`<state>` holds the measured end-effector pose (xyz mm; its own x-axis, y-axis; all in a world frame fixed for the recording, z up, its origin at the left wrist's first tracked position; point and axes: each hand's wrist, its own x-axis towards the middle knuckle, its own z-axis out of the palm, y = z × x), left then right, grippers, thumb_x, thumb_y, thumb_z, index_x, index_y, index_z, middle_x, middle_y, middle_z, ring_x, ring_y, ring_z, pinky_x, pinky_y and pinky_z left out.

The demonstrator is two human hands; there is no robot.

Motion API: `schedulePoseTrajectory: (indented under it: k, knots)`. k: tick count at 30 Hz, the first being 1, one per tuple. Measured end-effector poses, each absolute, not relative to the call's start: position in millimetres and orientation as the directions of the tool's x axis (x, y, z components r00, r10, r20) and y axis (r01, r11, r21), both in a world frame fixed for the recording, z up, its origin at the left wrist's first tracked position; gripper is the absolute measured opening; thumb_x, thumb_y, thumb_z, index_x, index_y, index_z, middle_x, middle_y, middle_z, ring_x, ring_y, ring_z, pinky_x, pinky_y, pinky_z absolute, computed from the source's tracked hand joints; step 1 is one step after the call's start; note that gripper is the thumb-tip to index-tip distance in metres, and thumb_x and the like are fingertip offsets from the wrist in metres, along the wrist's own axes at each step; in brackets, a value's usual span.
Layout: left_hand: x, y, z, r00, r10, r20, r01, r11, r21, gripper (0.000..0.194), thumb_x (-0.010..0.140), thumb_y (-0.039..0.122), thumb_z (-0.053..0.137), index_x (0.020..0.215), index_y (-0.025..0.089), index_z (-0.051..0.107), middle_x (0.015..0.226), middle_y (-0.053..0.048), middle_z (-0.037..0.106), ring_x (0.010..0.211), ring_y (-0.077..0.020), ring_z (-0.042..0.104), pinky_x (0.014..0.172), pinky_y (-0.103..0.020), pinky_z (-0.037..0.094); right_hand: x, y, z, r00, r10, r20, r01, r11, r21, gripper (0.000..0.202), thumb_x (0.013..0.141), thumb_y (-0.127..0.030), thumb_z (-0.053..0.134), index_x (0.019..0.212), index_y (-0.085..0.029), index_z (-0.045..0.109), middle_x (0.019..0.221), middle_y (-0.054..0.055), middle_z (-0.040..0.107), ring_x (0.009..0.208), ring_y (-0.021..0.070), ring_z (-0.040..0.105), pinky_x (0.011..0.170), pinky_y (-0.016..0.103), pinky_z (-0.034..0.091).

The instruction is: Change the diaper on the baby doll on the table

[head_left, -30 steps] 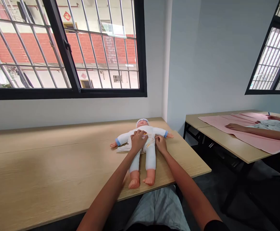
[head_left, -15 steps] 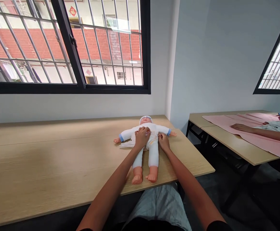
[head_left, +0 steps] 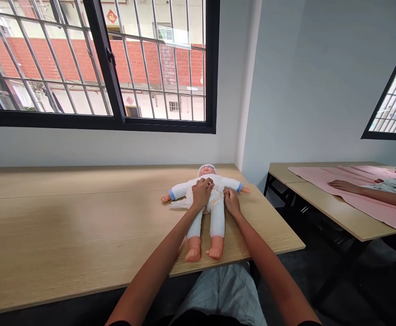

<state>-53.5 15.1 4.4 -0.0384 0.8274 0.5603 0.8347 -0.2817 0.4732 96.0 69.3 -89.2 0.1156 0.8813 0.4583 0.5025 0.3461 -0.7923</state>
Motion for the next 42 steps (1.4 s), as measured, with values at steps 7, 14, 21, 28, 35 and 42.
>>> schedulePoseTrajectory:
  k: [7,14,21,28,35,42]
  knots:
    - [-54,20,3,-0.078,0.845,0.530,0.833,-0.237,0.500,0.007,0.091,0.021,0.057,0.090,0.022,0.064,0.106,-0.009,0.067,0.111,-0.0282,0.056,0.091,-0.040,0.039,97,70,-93,0.151,0.862,0.484,0.468,0.369,-0.803,0.033,0.097,-0.037,0.035,0.084,-0.021,0.061,0.091,0.011,0.073,0.083,0.0239,0.063,0.079,0.032,0.048]
    - [-53,29,1,-0.109,0.846,0.521,0.783,-0.249,0.569,0.008,0.082,0.018,0.062,0.089,0.022,0.063,0.101,-0.007,0.068,0.109,-0.0279,0.057,0.091,-0.041,0.041,97,71,-92,0.164,0.873,0.459,0.429,0.356,-0.830,0.032,0.095,-0.041,0.034,0.081,-0.023,0.056,0.090,0.011,0.072,0.082,0.0248,0.064,0.076,0.032,0.048]
    - [-112,41,-10,-0.296,0.749,0.593,0.499,-0.408,0.765,0.004,0.083,0.023,0.050,0.080,0.022,0.053,0.090,-0.004,0.063,0.086,-0.0201,0.059,0.077,-0.031,0.047,99,73,-95,0.192,0.879,0.437,0.392,0.340,-0.855,0.032,0.094,-0.046,0.033,0.086,-0.023,0.053,0.093,0.012,0.072,0.083,0.0258,0.066,0.074,0.033,0.048]
    - [-187,35,-27,0.040,0.977,0.209,0.561,-0.195,0.804,0.014,0.059,0.024,0.070,0.058,0.021,0.056,0.057,0.002,0.057,0.061,-0.0174,0.051,0.058,-0.025,0.037,99,76,-94,0.203,0.879,0.432,0.408,0.325,-0.853,0.029,0.093,-0.045,0.033,0.083,-0.024,0.050,0.094,0.013,0.072,0.091,0.0266,0.064,0.078,0.034,0.047]
    - [-197,31,-24,0.081,0.992,0.098,0.688,-0.126,0.714,0.028,0.059,0.023,0.074,0.044,0.020,0.052,0.045,0.003,0.044,0.051,-0.0133,0.040,0.053,-0.025,0.028,101,75,-94,0.194,0.882,0.430,0.404,0.328,-0.854,0.033,0.093,-0.049,0.030,0.083,-0.024,0.050,0.091,0.013,0.072,0.090,0.0263,0.064,0.079,0.034,0.046]
    - [-187,22,-16,0.134,0.989,-0.069,0.264,0.031,0.964,0.029,0.062,0.038,0.083,0.069,0.017,0.065,0.067,-0.004,0.068,0.063,-0.0211,0.065,0.058,-0.030,0.051,101,74,-92,0.186,0.893,0.411,0.405,0.311,-0.860,0.034,0.094,-0.047,0.031,0.086,-0.022,0.052,0.095,0.014,0.072,0.094,0.0269,0.065,0.080,0.034,0.047]
